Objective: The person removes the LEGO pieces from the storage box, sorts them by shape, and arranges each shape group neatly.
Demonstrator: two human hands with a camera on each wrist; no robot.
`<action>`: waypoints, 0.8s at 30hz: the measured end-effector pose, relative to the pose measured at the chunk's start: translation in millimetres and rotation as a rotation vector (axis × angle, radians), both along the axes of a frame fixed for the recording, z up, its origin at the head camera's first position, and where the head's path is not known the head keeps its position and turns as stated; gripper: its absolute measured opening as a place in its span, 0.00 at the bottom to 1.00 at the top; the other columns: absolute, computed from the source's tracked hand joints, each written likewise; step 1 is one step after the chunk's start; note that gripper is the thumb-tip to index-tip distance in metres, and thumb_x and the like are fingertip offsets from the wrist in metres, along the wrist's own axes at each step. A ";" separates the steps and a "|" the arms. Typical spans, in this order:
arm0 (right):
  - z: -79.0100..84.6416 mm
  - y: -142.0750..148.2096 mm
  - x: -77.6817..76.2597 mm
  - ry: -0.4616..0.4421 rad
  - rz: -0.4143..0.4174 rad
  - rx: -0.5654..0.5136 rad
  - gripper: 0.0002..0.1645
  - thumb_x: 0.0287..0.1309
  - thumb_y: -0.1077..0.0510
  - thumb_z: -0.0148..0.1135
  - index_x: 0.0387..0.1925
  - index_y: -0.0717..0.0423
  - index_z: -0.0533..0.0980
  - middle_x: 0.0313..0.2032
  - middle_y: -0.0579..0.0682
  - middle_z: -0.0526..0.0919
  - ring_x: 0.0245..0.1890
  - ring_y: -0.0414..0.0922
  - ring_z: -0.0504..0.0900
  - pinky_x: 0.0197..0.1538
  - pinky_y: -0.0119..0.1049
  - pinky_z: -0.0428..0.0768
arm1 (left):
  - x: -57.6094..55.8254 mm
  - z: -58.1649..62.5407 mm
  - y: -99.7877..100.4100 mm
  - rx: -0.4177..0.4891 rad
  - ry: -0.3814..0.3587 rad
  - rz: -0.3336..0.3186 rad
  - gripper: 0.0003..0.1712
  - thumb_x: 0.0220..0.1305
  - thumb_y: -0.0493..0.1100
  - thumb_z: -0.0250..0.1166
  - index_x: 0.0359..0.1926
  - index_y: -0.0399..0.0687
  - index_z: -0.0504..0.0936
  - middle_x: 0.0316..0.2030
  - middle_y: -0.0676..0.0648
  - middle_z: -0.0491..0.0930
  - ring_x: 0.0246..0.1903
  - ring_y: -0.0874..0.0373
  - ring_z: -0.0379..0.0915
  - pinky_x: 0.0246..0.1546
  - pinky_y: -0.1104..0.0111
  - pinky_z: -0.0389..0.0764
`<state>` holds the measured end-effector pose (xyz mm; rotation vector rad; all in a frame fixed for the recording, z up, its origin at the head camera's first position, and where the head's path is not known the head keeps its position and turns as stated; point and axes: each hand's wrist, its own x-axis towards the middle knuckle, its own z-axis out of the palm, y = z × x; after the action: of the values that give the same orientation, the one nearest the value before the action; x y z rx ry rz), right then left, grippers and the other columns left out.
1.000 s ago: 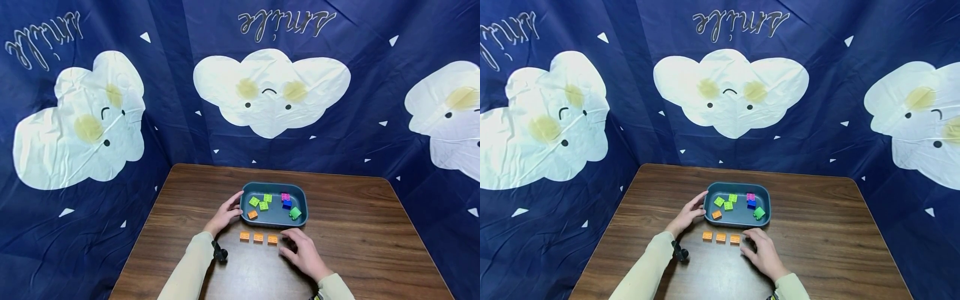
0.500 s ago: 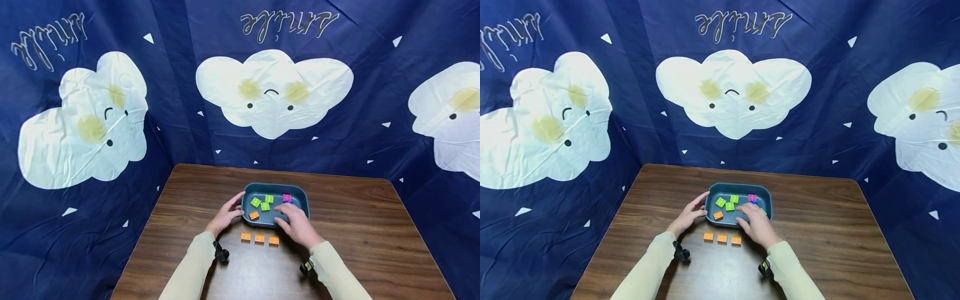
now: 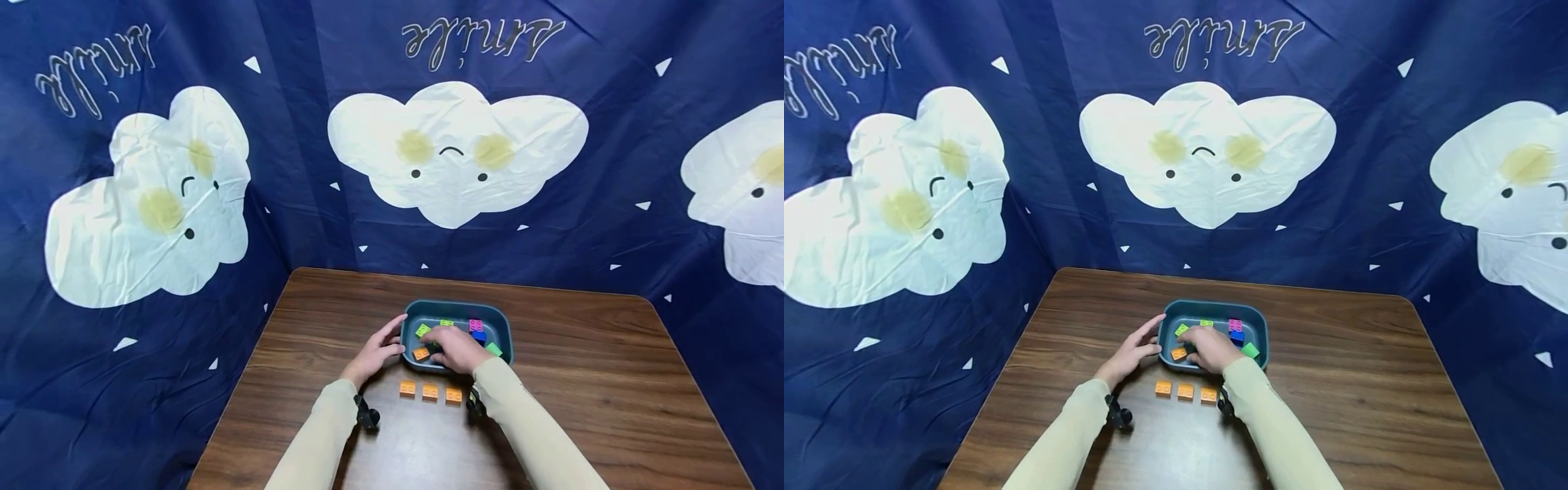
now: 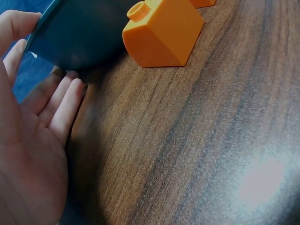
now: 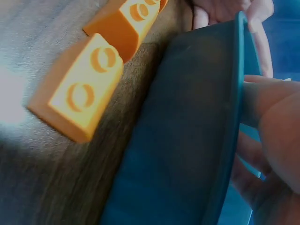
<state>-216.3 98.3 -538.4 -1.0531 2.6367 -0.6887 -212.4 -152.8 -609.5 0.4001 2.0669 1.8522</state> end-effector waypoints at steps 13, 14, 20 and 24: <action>-6.9 -10.7 -13.3 -0.067 0.068 0.100 0.15 0.59 0.66 0.76 0.47 0.53 0.86 0.47 0.47 0.89 0.49 0.46 0.84 0.59 0.47 0.84 | 0.9 3.9 1.0 0.012 -0.006 0.001 0.41 0.75 0.32 0.59 0.84 0.53 0.57 0.79 0.37 0.61 0.69 0.37 0.69 0.66 0.52 0.78; -7.6 -10.7 -13.3 -0.067 0.061 0.101 0.13 0.59 0.66 0.76 0.45 0.52 0.86 0.45 0.46 0.88 0.47 0.45 0.84 0.58 0.47 0.84 | 1.0 3.8 1.0 0.012 -0.007 0.001 0.41 0.75 0.32 0.59 0.84 0.53 0.57 0.79 0.37 0.60 0.70 0.37 0.69 0.66 0.52 0.78; -9.6 -8.4 -12.8 -0.073 0.041 0.093 0.09 0.63 0.63 0.74 0.43 0.51 0.85 0.41 0.43 0.87 0.41 0.41 0.81 0.52 0.44 0.84 | 1.3 3.0 1.1 0.007 -0.007 0.002 0.41 0.74 0.32 0.60 0.83 0.53 0.58 0.79 0.38 0.60 0.70 0.38 0.69 0.66 0.53 0.78; -5.9 -3.4 -9.8 -0.095 0.015 0.048 0.10 0.65 0.61 0.71 0.48 0.52 0.85 0.43 0.43 0.86 0.42 0.40 0.81 0.52 0.43 0.84 | 1.2 2.0 0.7 0.014 -0.003 0.004 0.41 0.74 0.32 0.60 0.83 0.52 0.58 0.79 0.38 0.61 0.70 0.38 0.70 0.66 0.54 0.78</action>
<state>-226.2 94.9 -544.3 -1.0004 2.5486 -0.6524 -211.2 -152.1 -607.5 0.3964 2.0553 1.8693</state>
